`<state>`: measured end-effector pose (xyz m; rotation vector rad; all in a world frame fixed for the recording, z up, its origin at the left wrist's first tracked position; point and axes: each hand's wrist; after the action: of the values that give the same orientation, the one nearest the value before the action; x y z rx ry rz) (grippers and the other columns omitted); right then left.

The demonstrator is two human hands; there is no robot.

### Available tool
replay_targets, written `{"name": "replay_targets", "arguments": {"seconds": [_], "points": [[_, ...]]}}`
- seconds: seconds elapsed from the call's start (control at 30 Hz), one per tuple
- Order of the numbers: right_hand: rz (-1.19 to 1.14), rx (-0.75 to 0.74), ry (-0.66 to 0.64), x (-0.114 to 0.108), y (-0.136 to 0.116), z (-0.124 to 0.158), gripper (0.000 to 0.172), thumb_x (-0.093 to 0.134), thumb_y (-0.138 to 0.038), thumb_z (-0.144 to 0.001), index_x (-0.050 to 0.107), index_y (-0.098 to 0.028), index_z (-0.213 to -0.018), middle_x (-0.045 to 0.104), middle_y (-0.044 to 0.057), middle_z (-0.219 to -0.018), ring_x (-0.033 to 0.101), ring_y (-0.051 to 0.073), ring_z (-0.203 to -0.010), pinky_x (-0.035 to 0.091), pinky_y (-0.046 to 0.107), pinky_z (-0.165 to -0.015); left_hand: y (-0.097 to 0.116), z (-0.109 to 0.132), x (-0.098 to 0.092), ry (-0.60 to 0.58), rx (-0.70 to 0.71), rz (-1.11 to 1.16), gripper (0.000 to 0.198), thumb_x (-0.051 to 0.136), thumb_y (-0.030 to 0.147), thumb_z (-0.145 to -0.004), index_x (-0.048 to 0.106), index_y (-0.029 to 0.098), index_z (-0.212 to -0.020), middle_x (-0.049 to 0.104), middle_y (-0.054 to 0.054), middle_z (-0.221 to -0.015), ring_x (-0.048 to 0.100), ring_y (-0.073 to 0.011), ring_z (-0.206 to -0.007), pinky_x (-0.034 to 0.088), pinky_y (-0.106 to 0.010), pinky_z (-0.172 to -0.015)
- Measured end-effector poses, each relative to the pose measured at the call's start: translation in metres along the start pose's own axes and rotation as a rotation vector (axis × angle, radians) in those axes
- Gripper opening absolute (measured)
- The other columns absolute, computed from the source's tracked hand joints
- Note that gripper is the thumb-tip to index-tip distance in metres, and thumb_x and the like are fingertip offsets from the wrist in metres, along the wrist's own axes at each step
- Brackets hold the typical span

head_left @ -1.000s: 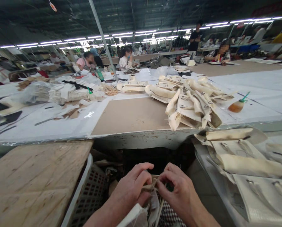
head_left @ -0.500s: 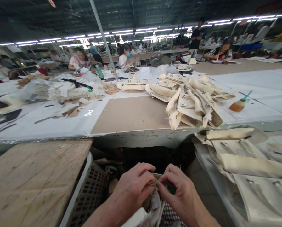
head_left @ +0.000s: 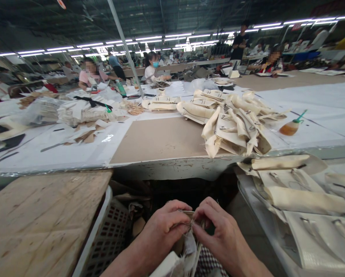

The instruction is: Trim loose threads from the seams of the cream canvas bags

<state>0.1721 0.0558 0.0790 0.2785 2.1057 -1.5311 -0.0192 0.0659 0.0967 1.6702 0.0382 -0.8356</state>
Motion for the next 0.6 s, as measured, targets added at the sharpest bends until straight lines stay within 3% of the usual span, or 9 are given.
{"name": "replay_targets", "arguments": {"seconds": [0.13, 0.3, 0.43, 0.6], "points": [[-0.004, -0.007, -0.046, -0.002, -0.001, -0.002, 0.015, 0.060, -0.012, -0.084, 0.068, -0.022, -0.089, 0.056, 0.000, -0.084, 0.058, 0.013, -0.072, 0.043, 0.023, -0.063, -0.005, -0.001, 0.000, -0.011, 0.035, 0.028, 0.021, 0.059, 0.006, -0.086, 0.074, 0.022, -0.087, 0.066, -0.003, -0.112, 0.063, -0.0157, -0.104, 0.048, -0.024, -0.090], [0.021, 0.030, -0.084, -0.004, 0.001, -0.005, 0.015, 0.061, -0.015, -0.087, 0.066, -0.021, -0.075, 0.055, -0.002, -0.078, 0.057, 0.012, -0.070, 0.039, 0.023, -0.061, -0.004, 0.000, -0.002, 0.072, -0.019, -0.012, 0.017, 0.061, 0.004, -0.082, 0.069, 0.019, -0.078, 0.068, -0.002, -0.104, 0.065, -0.0136, -0.094, 0.047, -0.022, -0.084], [0.058, 0.030, -0.058, 0.002, 0.004, -0.004, 0.014, 0.057, -0.016, -0.089, 0.063, -0.020, -0.077, 0.055, -0.001, -0.079, 0.057, 0.012, -0.070, 0.040, 0.024, -0.060, 0.003, 0.000, -0.004, 0.115, -0.077, -0.057, 0.014, 0.063, 0.006, -0.080, 0.063, 0.018, -0.072, 0.068, 0.000, -0.088, 0.063, -0.0129, -0.081, 0.046, -0.022, -0.075], [0.131, 0.016, 0.024, 0.011, 0.006, 0.001, 0.015, 0.052, -0.018, -0.090, 0.059, -0.020, -0.077, 0.054, 0.000, -0.077, 0.056, 0.013, -0.065, 0.041, 0.024, -0.057, 0.004, 0.001, -0.003, 0.120, -0.123, -0.074, 0.015, 0.062, 0.010, -0.080, 0.056, 0.018, -0.069, 0.069, 0.000, -0.087, 0.063, -0.0143, -0.080, 0.045, -0.024, -0.072]]}}
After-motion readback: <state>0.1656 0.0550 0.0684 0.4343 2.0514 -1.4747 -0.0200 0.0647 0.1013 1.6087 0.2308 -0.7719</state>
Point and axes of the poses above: each hand's wrist, its own z-axis away from the middle knuckle, its own x-axis out of the palm, y = z × x
